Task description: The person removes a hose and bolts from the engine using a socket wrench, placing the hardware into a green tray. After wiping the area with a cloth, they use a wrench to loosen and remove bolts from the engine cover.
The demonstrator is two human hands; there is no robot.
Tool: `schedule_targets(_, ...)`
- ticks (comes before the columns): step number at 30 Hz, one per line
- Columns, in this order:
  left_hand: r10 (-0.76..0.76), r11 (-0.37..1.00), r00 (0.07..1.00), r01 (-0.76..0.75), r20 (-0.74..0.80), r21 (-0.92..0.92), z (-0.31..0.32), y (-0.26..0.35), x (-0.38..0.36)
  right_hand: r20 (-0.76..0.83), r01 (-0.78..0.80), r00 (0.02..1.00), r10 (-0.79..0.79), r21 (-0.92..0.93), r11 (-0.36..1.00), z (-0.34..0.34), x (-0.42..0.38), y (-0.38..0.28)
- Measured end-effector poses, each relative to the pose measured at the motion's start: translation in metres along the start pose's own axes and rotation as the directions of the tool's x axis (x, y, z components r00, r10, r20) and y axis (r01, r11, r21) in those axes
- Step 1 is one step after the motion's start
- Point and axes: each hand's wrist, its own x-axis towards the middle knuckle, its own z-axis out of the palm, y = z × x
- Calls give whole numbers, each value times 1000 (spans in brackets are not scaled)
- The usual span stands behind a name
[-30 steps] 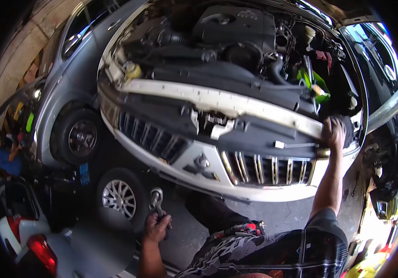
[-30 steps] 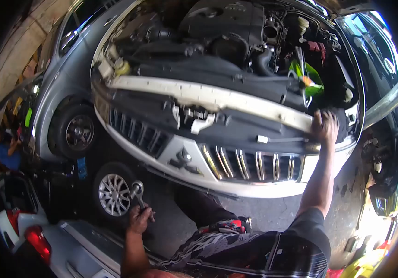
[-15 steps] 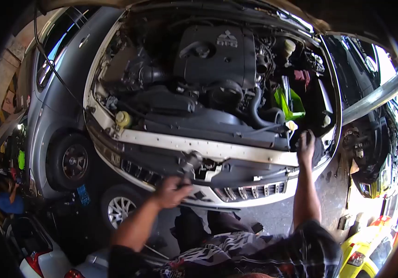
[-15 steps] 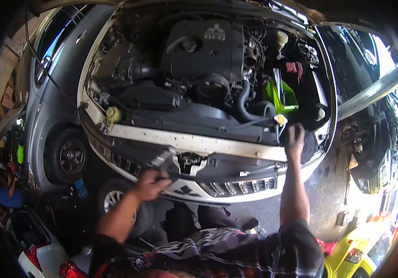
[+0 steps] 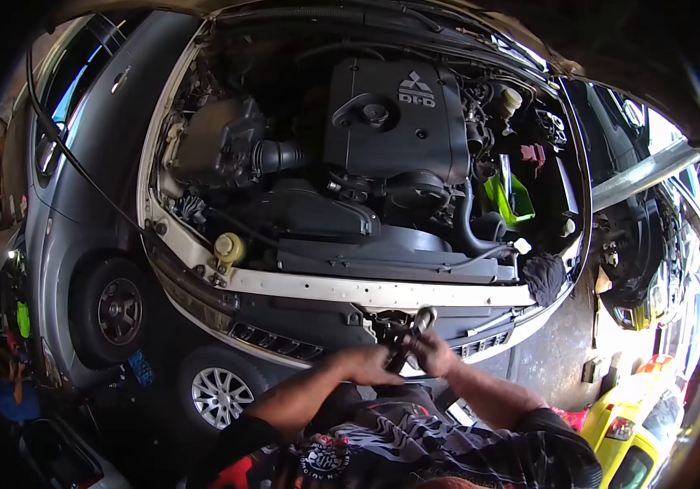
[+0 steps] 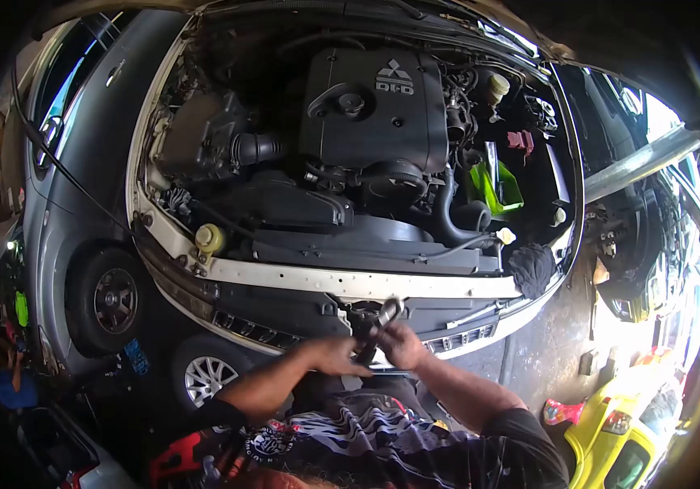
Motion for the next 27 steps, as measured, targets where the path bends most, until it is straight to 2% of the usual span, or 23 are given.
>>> schedule_targets(1, 131, 988, 968, -146, -213, -53, 2, -39, 0, -57, 7, 998, -7, -8, 1000, -5, 13, -16)
schedule_targets(2, 32, 995, 972, -52, -231, -82, -39, -9, -41, -18, 43, 999, -42, 56, 997, -18, 26, -38)
schedule_targets(3, 52, 965, 908, -153, -416, -215, -46, -44, -41, 16, 68, 997, -70, 124, 990, -36, 36, -58)
schedule_targets(4, 147, 898, 879, -311, -453, -312, -77, -44, -58, 45, 58, 997, -60, 41, 997, -56, 46, -75)
schedule_targets(5, 166, 888, 810, -371, -562, -272, -108, -38, -72, 76, 51, 996, -48, -44, 998, -73, 58, -92)
schedule_targets(7, 121, 778, 601, -552, -790, -301, -164, -46, -60, -28, -76, 997, 70, -415, 907, -91, 89, -138)
schedule_targets(9, 252, 690, 350, -718, -902, -86, -230, -59, -21, -27, 124, 978, -207, -723, 680, -86, 117, -183)
schedule_targets(10, 274, 801, 284, -597, -919, 55, -258, -33, -24, 148, 315, 882, -447, -891, 326, -95, 144, -191)
schedule_targets(11, 299, 878, 226, -446, -927, 174, -283, -9, -26, -7, 209, 906, -424, -863, 460, -89, 162, -213)
schedule_targets(12, 302, 856, 171, -483, -938, 187, -319, -7, -12, 16, 273, 855, -518, -864, 423, -89, 184, -229)
schedule_targets(13, 292, 835, 123, -516, -948, 190, -353, -7, 3, 155, 288, 834, -529, -941, 178, -100, 219, -238)
schedule_targets(14, 330, 870, 96, -418, -939, 262, -384, -5, 12, 298, 302, 811, -504, -950, -76, -107, 254, -245)
schedule_targets(15, 372, 892, 73, -304, -925, 335, -410, -6, 16, 181, 289, 818, -546, -950, 119, -101, 273, -260)
schedule_targets(16, 268, 895, 156, -407, -951, 185, -426, -4, 20, 57, 276, 823, -565, -909, 311, -95, 289, -274)
schedule_targets(18, 82, 822, 337, -555, -938, -128, -451, 4, 35, 80, 243, 862, -500, -932, 270, -94, 322, -292)
schedule_targets(19, 79, 846, 383, -515, -920, -141, -461, 4, 40, 90, 226, 881, -464, -942, 247, -97, 340, -296)
schedule_targets(21, 66, 885, 483, -433, -873, -173, -472, 3, 50, 150, 298, 842, -518, -930, 215, -109, 378, -286)
schedule_targets(22, 135, 879, 473, -463, -871, -115, -475, 0, 52, 195, 331, 834, -516, -925, 186, -114, 389, -284)
schedule_targets(25, 116, 854, 515, -488, -849, -179, -481, -5, 50, 328, 403, 852, -409, -909, 109, -119, 389, -294)
schedule_targets(27, 133, 831, 548, -516, -826, -209, -487, -12, 56, 329, 383, 906, -265, -905, 186, -109, 374, -317)
